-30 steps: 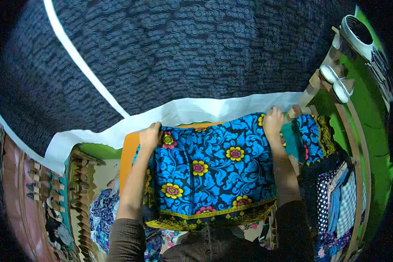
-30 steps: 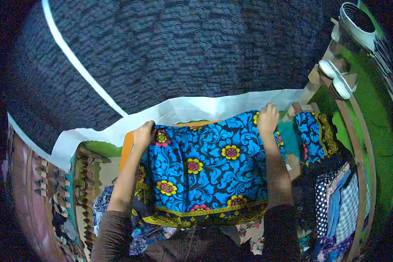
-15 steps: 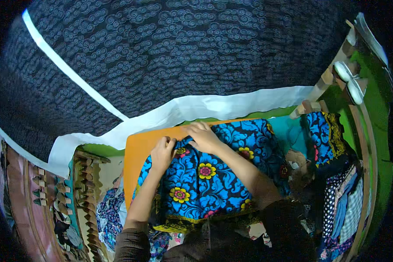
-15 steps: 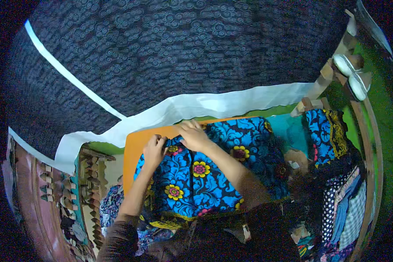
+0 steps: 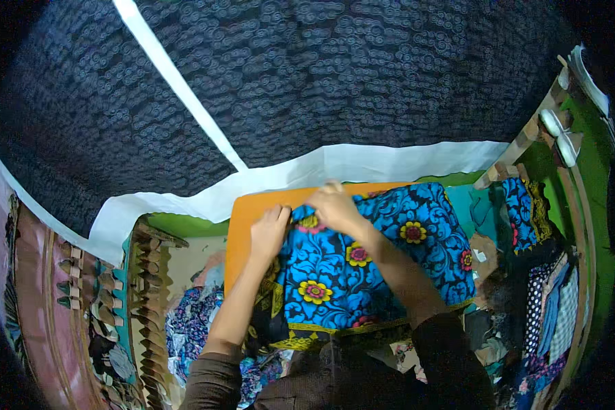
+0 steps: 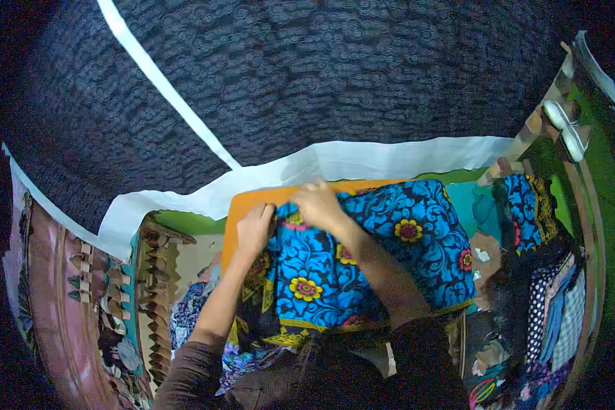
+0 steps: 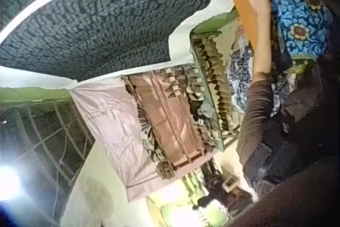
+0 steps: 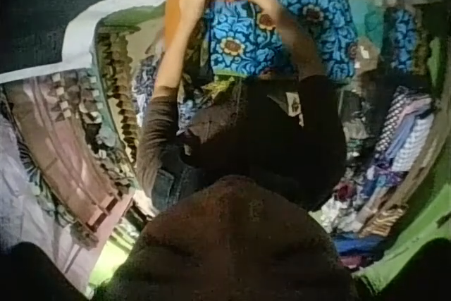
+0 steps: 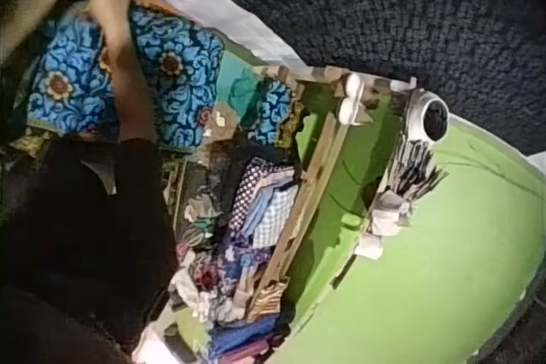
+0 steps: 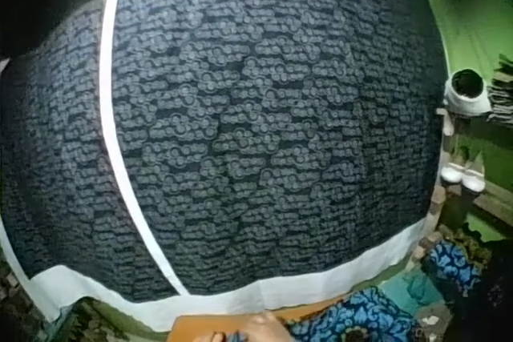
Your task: Folding various pieces of textile fabric and placing them onto a storage shelf.
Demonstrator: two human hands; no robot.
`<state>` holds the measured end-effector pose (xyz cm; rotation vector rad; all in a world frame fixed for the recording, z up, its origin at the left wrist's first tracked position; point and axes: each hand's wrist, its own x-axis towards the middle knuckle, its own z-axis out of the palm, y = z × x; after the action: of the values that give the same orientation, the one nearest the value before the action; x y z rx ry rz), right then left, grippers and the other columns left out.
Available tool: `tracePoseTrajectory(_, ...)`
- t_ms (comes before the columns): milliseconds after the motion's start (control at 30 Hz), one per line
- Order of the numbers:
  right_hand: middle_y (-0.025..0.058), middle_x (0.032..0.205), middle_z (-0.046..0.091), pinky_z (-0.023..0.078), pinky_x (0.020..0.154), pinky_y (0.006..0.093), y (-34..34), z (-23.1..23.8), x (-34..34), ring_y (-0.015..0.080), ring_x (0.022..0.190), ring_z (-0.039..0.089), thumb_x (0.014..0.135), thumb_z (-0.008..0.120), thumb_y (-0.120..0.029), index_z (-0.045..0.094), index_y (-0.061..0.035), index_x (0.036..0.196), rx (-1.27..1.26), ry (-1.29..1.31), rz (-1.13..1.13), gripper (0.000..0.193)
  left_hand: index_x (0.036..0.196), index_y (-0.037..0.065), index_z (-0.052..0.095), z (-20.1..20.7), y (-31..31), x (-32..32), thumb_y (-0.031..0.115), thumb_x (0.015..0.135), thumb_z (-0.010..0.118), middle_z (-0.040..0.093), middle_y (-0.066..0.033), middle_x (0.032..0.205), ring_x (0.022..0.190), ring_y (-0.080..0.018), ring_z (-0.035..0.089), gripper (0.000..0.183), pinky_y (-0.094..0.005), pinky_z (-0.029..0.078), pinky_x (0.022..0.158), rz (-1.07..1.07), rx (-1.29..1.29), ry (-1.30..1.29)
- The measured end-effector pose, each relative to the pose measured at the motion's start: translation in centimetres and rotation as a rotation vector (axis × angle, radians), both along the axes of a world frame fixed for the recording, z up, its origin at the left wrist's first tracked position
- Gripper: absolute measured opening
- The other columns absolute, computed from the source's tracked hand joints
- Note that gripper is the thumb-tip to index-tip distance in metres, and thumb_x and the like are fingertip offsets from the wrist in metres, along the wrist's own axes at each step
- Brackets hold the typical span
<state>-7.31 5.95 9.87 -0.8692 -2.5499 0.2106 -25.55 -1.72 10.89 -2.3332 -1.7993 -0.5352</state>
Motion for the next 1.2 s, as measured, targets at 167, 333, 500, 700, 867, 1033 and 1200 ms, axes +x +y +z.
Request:
tracePoseTrajectory(167,-0.0009,0.081,0.062,0.026,0.098,0.05,-0.2,2.1,-0.3,0.0183,0.088,0.053,0.065,0.059,-0.012,0.064,-0.0129,0.086,0.141,-0.031,-0.099,0.021,0.091,0.008,0.052,-1.2,0.2,-3.4,0.027,0.066,0.07,0.061,-0.0102,0.076,0.079,-0.0259,0.06,0.036,-0.0388,0.046,0.062,0.215,-0.326,-0.083)
tracePoseTrajectory(333,-0.0008,0.078,0.061,0.024,0.098,0.0509,-0.3,1.8,-1.6,0.0194,0.086,0.054,0.066,0.058,-0.011,0.064,-0.0132,0.082,0.194,-0.027,-0.209,0.017,0.096,0.009,0.054,-0.9,0.4,-5.5,0.028,0.065,0.068,0.062,-0.0118,0.087,0.085,-0.0279,0.059,0.039,-0.0442,0.041,0.076,0.225,-0.493,-0.024)
tracePoseTrajectory(500,0.0025,0.078,0.064,0.022,0.099,0.0531,0.6,0.8,-2.6,0.0216,0.083,0.055,0.068,0.054,-0.008,0.066,-0.0115,0.082,0.237,0.062,-0.438,0.018,0.11,0.01,0.047,-5.4,-2.9,-7.5,0.032,0.072,0.062,0.061,-0.0153,0.09,0.087,-0.0308,0.058,0.046,-0.0445,0.044,0.074,0.225,-0.659,-0.17)
tracePoseTrajectory(700,0.0027,0.084,0.062,0.024,0.097,0.0526,-0.2,-2.4,-4.4,0.0238,0.088,0.054,0.071,0.052,-0.01,0.064,-0.0127,0.087,0.196,0.052,-0.604,0.02,0.092,0.005,0.058,-9.9,-9.5,-15.1,0.039,0.076,0.059,0.061,-0.0172,0.082,0.076,-0.0351,0.059,0.037,-0.044,0.046,0.066,0.048,-0.469,-0.25)
tracePoseTrajectory(867,0.0289,0.122,0.036,0.027,0.094,0.0532,-5.7,-2.7,-10.6,0.0386,0.113,0.036,0.062,0.068,-0.026,0.033,0.0055,0.124,-0.207,-0.028,-0.741,0.078,0.078,0.001,0.062,-3.4,-8.3,-19.7,0.044,0.077,0.058,0.058,-0.0195,0.065,0.064,-0.0299,0.058,0.043,-0.0408,0.044,0.057,0.216,-0.742,-0.344)
tracePoseTrajectory(1033,0.0314,0.125,0.033,0.023,0.102,0.0401,-17.2,-2.2,-17.3,0.038,0.122,0.027,0.071,0.065,-0.047,0.016,0.0102,0.131,-0.804,0.597,-0.066,0.097,0.095,0.0,0.057,2.7,-4.6,-15.1,0.025,0.087,0.051,0.058,-0.0033,0.078,0.063,-0.0098,0.052,0.027,-0.024,0.041,0.055,0.168,-0.911,-1.433)
tracePoseTrajectory(1200,0.0102,0.114,0.049,0.035,0.091,0.0329,-16.5,2.4,-16.1,0.0193,0.104,0.045,0.077,0.057,-0.008,0.04,0.0013,0.118,-0.927,0.951,-0.228,0.046,0.114,0.0,0.046,3.7,-1.3,-11.0,0.019,0.089,0.046,0.059,-0.0085,0.098,0.078,-0.0124,0.057,0.031,-0.0231,0.045,0.068,-0.932,-1.346,-2.096)
